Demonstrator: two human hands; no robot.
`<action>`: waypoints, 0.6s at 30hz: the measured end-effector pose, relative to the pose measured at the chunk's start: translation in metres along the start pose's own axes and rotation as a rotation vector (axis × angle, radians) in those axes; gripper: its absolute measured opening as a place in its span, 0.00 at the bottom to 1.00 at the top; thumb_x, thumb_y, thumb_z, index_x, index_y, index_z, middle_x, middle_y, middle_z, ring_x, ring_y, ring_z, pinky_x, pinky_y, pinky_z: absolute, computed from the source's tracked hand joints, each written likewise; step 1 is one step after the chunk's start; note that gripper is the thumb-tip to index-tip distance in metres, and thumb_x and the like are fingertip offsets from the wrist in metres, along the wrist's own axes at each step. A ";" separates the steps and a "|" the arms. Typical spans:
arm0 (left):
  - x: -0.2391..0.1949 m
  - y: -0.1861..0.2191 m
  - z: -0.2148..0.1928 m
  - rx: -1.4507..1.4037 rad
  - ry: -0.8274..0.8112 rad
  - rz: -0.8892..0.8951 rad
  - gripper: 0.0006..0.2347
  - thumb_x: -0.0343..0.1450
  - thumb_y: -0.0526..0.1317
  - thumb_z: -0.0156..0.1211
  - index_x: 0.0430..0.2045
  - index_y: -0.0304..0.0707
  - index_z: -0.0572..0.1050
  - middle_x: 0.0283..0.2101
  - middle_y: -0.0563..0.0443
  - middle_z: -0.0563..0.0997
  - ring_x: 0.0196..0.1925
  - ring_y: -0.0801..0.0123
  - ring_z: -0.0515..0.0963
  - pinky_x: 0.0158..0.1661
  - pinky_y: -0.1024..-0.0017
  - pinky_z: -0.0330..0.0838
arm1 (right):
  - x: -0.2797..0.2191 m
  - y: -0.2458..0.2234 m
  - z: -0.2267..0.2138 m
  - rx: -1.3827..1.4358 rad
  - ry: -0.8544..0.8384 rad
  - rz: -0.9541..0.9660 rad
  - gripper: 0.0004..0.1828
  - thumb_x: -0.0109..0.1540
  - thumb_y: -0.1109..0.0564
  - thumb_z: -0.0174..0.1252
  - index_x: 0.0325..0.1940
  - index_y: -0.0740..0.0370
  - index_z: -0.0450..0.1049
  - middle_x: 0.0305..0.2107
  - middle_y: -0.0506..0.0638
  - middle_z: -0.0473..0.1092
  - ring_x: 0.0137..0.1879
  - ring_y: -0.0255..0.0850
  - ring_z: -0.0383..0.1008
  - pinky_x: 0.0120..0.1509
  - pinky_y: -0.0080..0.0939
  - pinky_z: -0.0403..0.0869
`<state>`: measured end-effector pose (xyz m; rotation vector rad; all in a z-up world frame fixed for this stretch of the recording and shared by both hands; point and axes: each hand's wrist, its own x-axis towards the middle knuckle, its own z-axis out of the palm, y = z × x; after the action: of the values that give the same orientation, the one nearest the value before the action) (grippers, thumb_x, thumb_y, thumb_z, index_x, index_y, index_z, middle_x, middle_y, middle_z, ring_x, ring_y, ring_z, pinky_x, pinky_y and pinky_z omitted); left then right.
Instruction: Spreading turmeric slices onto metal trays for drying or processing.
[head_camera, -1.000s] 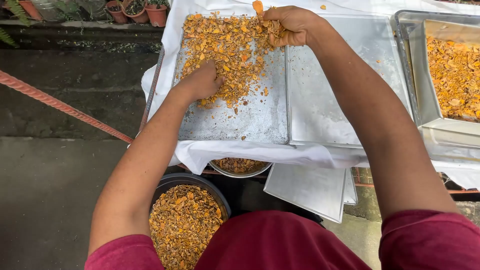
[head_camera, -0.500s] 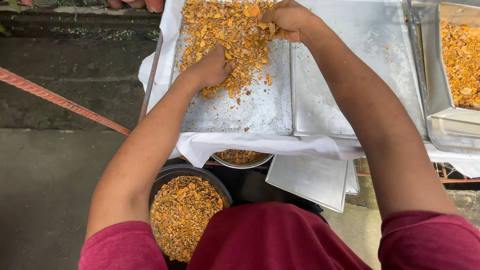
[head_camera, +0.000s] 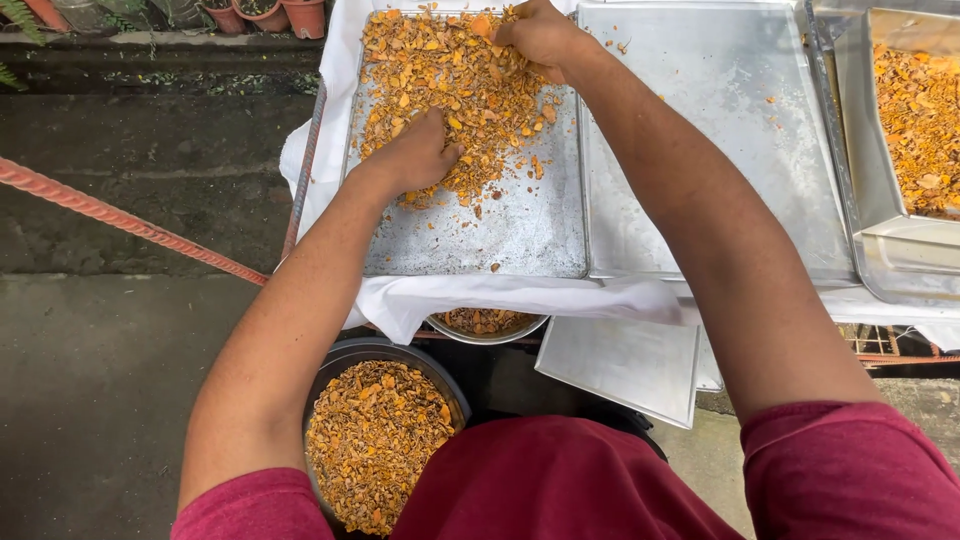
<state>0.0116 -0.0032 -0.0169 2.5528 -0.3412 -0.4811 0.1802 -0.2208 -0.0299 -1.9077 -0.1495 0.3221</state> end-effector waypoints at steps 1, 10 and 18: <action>-0.001 0.000 0.000 -0.007 0.001 0.007 0.18 0.80 0.48 0.44 0.54 0.31 0.60 0.58 0.34 0.68 0.61 0.49 0.69 0.55 0.52 0.65 | -0.006 -0.005 0.002 0.027 -0.025 0.004 0.17 0.67 0.56 0.60 0.55 0.64 0.65 0.44 0.55 0.65 0.37 0.39 0.70 0.39 0.38 0.80; 0.003 -0.006 0.001 0.044 -0.021 0.018 0.18 0.80 0.49 0.43 0.53 0.30 0.60 0.57 0.31 0.68 0.59 0.46 0.70 0.52 0.50 0.66 | -0.026 0.004 -0.041 -0.132 -0.027 0.037 0.40 0.70 0.59 0.56 0.81 0.54 0.41 0.78 0.52 0.33 0.81 0.57 0.44 0.73 0.55 0.75; -0.015 0.019 -0.006 0.032 -0.062 -0.014 0.18 0.80 0.50 0.42 0.54 0.32 0.58 0.56 0.32 0.67 0.58 0.48 0.69 0.51 0.50 0.67 | -0.053 0.008 -0.055 -0.207 0.021 0.113 0.43 0.69 0.53 0.60 0.79 0.66 0.42 0.76 0.61 0.46 0.78 0.54 0.55 0.74 0.48 0.70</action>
<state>-0.0022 -0.0112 0.0018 2.5763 -0.3567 -0.5656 0.1452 -0.2867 -0.0114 -2.1285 -0.0625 0.3737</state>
